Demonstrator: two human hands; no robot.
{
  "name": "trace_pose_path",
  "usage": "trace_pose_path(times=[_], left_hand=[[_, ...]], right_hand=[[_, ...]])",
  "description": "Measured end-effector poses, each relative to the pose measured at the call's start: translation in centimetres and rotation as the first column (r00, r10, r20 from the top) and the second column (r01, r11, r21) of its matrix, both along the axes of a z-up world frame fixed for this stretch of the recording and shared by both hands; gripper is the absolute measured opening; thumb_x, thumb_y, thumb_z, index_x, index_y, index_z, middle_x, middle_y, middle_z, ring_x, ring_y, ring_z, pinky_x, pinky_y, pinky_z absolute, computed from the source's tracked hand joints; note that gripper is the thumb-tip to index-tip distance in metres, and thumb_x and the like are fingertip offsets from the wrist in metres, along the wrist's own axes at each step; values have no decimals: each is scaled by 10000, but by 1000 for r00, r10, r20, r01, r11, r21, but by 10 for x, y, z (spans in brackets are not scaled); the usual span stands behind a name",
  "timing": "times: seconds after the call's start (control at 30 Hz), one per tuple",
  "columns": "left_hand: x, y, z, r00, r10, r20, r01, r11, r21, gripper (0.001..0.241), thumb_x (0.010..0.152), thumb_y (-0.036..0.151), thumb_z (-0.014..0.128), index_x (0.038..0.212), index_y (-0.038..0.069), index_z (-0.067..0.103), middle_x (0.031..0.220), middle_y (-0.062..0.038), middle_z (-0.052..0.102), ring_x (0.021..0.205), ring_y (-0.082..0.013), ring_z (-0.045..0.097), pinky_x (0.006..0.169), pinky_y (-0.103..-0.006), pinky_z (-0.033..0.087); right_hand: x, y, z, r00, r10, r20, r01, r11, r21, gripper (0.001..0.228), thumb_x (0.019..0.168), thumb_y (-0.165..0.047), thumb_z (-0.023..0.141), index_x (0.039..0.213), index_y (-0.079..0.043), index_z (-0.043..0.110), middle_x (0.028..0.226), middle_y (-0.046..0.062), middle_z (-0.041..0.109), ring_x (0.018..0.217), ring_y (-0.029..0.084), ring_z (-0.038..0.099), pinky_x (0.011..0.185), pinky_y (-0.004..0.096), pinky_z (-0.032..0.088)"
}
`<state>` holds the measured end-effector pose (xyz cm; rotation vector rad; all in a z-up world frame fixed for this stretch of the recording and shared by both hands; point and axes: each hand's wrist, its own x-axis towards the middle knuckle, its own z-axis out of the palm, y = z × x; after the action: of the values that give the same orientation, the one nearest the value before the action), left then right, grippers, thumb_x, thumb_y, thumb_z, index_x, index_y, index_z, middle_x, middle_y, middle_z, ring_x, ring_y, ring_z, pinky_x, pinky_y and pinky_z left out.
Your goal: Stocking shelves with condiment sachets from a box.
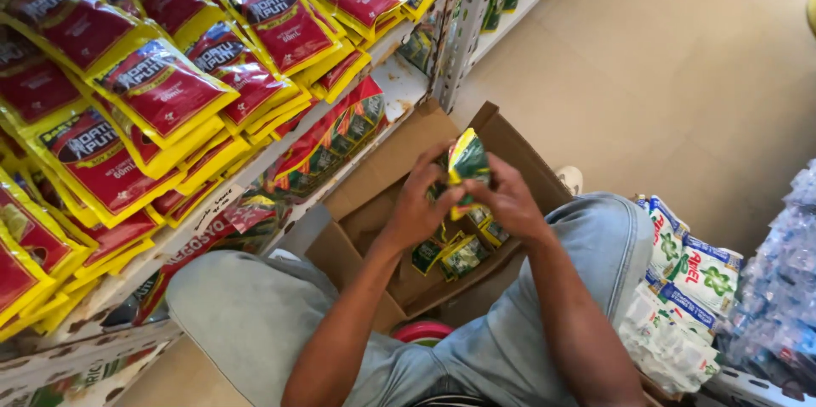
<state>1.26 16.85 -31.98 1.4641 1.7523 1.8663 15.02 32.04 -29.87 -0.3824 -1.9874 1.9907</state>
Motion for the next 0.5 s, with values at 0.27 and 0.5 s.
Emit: trace_pose_path(times=[0.27,0.5], left_hand=[[29,-8,-73,955,-104,278,133,987,-88,1073,741,365,886,1549,8,278,1601,-221,386,1506,-320,365,1231,-436,281],[56,4,-186,954,82,290,45,913,-407,605,909,201,718,1460,62,511,1404,-178,628,1261,-276,628,989,-380,521]], right_hand=[[26,17,-23,927,-155,-342,-52,848,-527,364,1021,-153,715,1333,-40,567,1211,79,687,1079,180,673,874,341,559],[42,16,6,847,-135,-514,-227,783,-580,517,921,-125,735,1370,15,520,1249,158,678,1047,236,708,891,378,595]])
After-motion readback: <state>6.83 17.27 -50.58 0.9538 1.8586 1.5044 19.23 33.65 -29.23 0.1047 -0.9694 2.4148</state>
